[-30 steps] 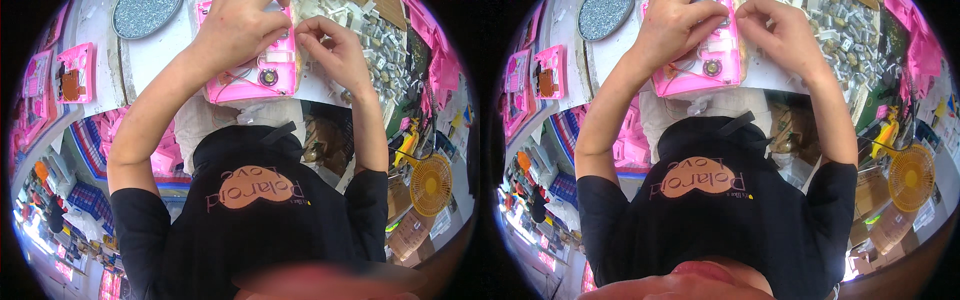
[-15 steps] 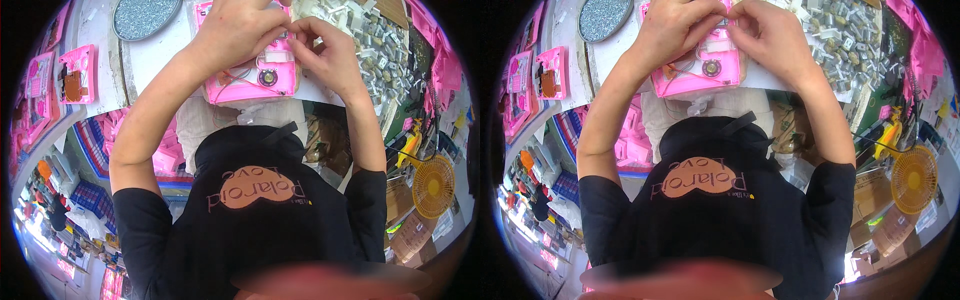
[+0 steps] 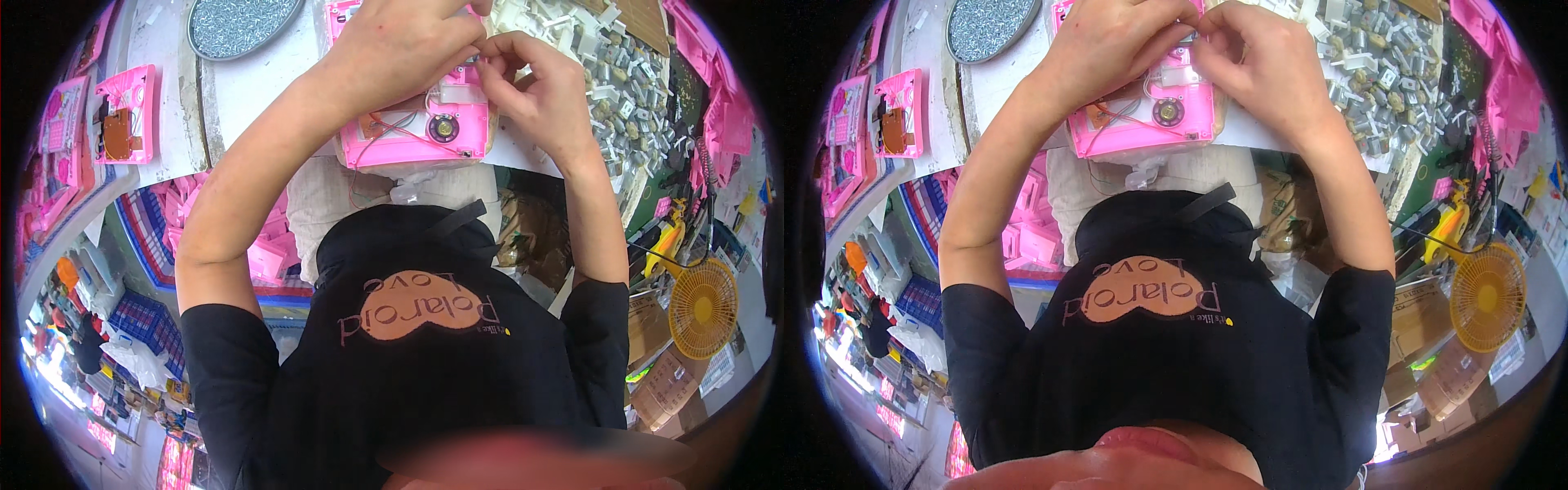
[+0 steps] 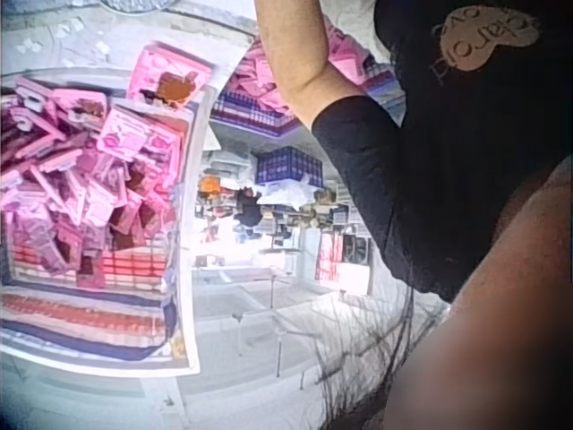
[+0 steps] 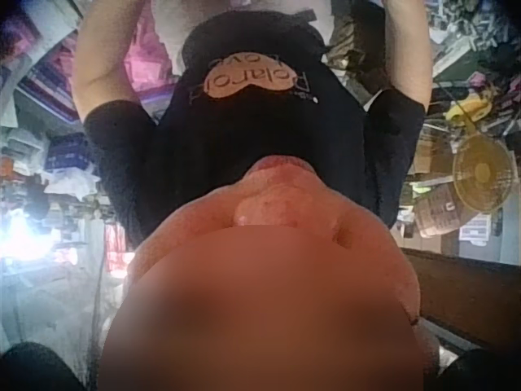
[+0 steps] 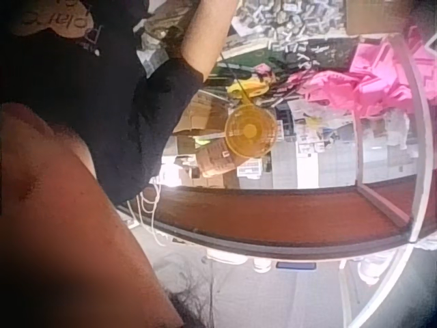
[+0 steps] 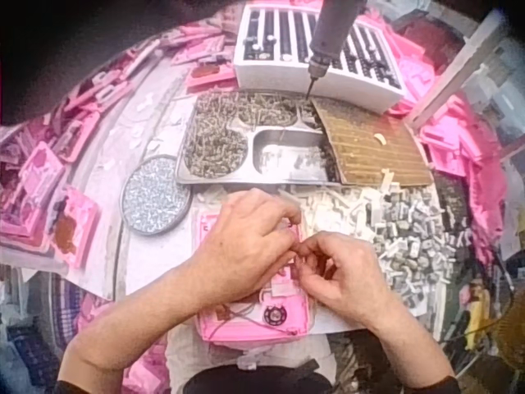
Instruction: Soldering components and assembling a pink electronic device housing.
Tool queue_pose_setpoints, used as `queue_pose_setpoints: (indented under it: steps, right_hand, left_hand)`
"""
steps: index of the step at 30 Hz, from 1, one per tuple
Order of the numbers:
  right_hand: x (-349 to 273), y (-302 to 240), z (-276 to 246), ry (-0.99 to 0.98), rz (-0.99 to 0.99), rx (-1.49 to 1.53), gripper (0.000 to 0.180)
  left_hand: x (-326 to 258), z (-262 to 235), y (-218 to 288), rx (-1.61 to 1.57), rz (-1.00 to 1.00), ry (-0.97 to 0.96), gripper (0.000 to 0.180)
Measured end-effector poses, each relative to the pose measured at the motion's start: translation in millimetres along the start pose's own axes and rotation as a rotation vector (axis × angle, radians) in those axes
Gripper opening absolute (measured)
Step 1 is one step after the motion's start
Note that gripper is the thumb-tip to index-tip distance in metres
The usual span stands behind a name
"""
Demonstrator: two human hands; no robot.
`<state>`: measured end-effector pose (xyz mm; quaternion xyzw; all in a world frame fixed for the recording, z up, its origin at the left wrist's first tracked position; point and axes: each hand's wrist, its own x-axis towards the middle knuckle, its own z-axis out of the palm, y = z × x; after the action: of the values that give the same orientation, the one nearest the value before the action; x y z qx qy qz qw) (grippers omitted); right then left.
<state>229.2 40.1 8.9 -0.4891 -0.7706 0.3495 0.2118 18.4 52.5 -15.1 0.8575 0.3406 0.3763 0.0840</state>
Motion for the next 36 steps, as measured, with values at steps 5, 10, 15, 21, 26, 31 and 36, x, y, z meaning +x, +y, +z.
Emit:
queue_pose_setpoints:
  steps: [5, 10, 15, 21, 26, 31, 36]
  right_hand:
    - [0, 0, 2, 0.015, 0.02, -0.016, 0.018]
    - [-2, 0, 1, 0.053, -0.013, 0.018, 0.021]
    - [-3, 2, -6, -0.009, -0.101, 0.01, 0.024]
    - [3, 10, -5, -0.006, -0.073, 0.039, 0.023]
    - [9, 17, -7, -0.059, -0.042, 0.019, 0.021]
    - [14, 14, -9, -0.109, -0.021, 0.005, 0.018]
    - [17, 18, -13, -0.196, 0.062, 0.122, 0.017]
  left_hand:
    - [3, -4, 3, 0.041, -0.001, -0.024, 0.015]
    - [-2, 3, -3, -0.017, 0.011, 0.068, 0.012]
    - [-5, 3, -5, -0.063, 0.025, 0.092, 0.015]
    - [-2, 1, -3, -0.061, 0.002, 0.082, 0.016]
    - [3, -10, 4, -0.076, -0.053, 0.013, 0.017]
    - [-2, 2, -4, -0.066, -0.002, 0.079, 0.018]
    - [-2, 0, -4, -0.064, -0.003, 0.073, 0.018]
